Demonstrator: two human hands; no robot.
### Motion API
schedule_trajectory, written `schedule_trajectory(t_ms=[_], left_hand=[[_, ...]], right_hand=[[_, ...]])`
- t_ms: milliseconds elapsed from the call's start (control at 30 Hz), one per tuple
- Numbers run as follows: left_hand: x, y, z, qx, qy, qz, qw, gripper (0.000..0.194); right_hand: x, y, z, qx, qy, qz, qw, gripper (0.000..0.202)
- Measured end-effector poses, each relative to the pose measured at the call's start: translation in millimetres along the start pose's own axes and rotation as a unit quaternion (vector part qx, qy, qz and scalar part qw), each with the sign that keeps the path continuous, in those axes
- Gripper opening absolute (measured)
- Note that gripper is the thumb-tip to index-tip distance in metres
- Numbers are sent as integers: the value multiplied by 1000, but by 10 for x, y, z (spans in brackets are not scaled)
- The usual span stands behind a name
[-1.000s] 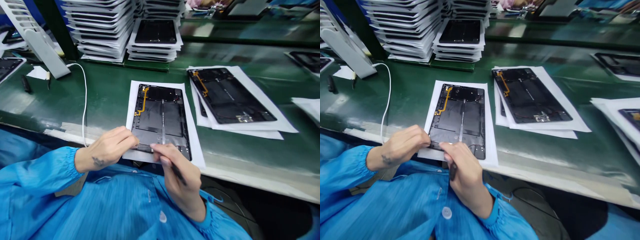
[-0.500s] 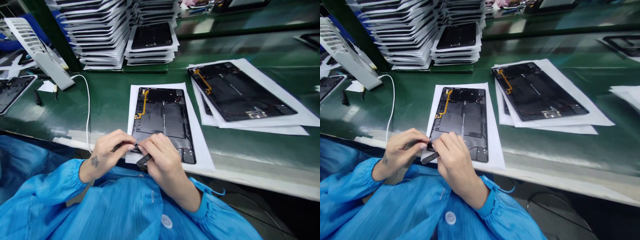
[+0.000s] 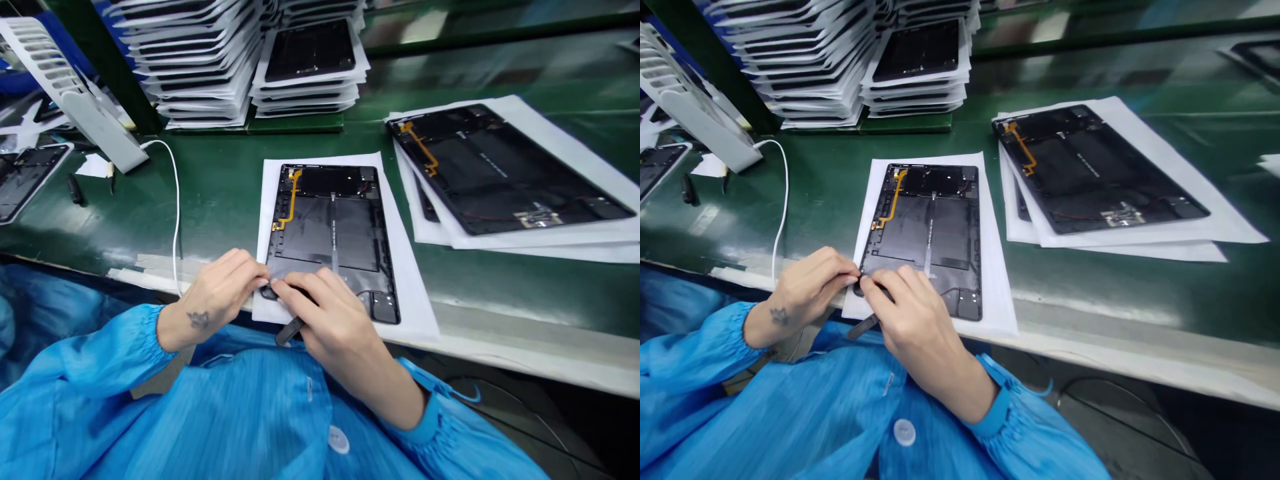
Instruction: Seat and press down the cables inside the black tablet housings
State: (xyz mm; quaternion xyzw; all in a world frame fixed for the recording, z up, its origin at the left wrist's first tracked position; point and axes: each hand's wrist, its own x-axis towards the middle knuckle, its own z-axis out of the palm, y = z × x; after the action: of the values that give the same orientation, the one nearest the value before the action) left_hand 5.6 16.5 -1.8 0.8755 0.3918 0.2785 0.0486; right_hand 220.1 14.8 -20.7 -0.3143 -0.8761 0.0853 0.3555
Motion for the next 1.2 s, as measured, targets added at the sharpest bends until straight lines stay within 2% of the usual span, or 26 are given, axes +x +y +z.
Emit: schedule_trajectory(t_ms=[133,300,467,567,733,1000,1067,1133,1200], left_hand=[[-61,1,-7,59,-31,33,997,11],[-91,26,-30,93,-50,35,994,11],[-131,13,-84,97,-14,30,995,12],[-194,5,-115,84,6,30,996,23],[-281,7,-105,96,-16,63,993,32],[-207,57,-106,157,-12,129,979,25],[-180,93,-130,183,-14,152,971,23],[-168,106,-145,205,-27,166,964,23],[-171,78,-142,192,-44,156,968,22]], right_hand=[[6,-5,7,-16,-28,-17,999,33],[16,-18,18,-31,-34,-27,999,31],[19,-20,19,-37,-50,-20,998,30],[26,-8,20,-59,-57,-37,996,27],[32,15,24,-88,-54,-74,992,27],[19,-8,31,-74,-47,-59,994,26],[48,-6,-22,-30,-35,-44,998,34],[90,6,-102,10,-28,-23,999,50],[131,23,-182,4,-32,-13,999,54]])
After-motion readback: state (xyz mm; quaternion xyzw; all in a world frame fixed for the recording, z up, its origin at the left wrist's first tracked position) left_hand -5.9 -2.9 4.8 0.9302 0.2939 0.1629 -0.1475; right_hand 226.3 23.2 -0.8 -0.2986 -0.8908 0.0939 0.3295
